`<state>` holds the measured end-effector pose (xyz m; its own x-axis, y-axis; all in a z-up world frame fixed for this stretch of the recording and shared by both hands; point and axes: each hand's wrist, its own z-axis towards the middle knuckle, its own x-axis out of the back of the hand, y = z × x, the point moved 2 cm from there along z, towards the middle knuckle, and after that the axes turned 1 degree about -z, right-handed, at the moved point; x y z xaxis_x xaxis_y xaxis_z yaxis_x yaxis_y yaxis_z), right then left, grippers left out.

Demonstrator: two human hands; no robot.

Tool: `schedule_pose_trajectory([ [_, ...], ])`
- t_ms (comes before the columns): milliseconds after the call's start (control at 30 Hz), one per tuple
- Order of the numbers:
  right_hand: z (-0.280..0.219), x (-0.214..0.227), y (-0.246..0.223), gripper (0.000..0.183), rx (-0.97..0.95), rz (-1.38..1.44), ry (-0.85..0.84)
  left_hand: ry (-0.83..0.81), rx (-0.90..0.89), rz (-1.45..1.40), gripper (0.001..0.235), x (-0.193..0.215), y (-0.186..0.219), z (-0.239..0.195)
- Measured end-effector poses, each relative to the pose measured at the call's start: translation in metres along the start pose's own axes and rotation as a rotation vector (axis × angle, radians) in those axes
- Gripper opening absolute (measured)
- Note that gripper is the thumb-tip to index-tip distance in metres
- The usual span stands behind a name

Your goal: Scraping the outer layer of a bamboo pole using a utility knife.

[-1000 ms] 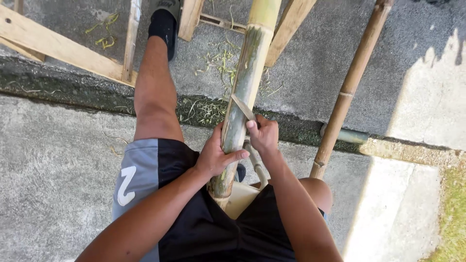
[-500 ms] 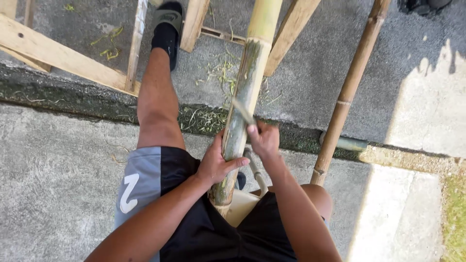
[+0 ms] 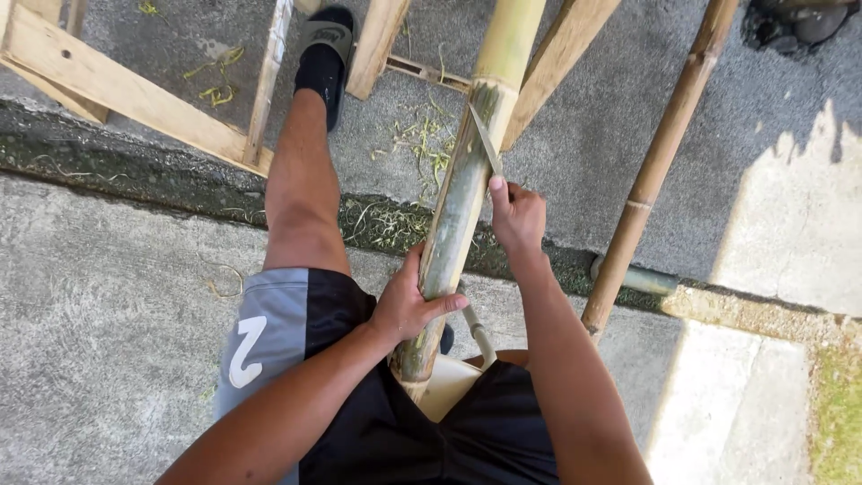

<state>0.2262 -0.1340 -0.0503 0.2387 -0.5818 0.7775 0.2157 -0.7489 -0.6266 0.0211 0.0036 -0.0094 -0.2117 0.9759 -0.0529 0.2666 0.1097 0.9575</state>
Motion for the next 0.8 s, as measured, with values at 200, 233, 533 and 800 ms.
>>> schedule_pose_trajectory([
  [200, -0.103, -0.009, 0.007, 0.093, 0.214, 0.161, -0.134, -0.009, -0.072, -0.023, 0.099, 0.001, -0.002, 0.001],
  [233, -0.102, -0.013, 0.013, 0.093, 0.204, 0.161, -0.139, -0.013, -0.062, -0.025, 0.099, 0.003, -0.002, 0.001],
  [533, 0.02, 0.012, -0.012, 0.086, 0.018, -0.054, 0.002, 0.0, -0.037, -0.029, 0.103, 0.001, 0.001, 0.001],
  [800, -0.12, -0.001, 0.021, 0.084, 0.218, -0.058, -0.166, -0.014, -0.029, 0.089, 0.107, -0.001, -0.017, 0.0],
])
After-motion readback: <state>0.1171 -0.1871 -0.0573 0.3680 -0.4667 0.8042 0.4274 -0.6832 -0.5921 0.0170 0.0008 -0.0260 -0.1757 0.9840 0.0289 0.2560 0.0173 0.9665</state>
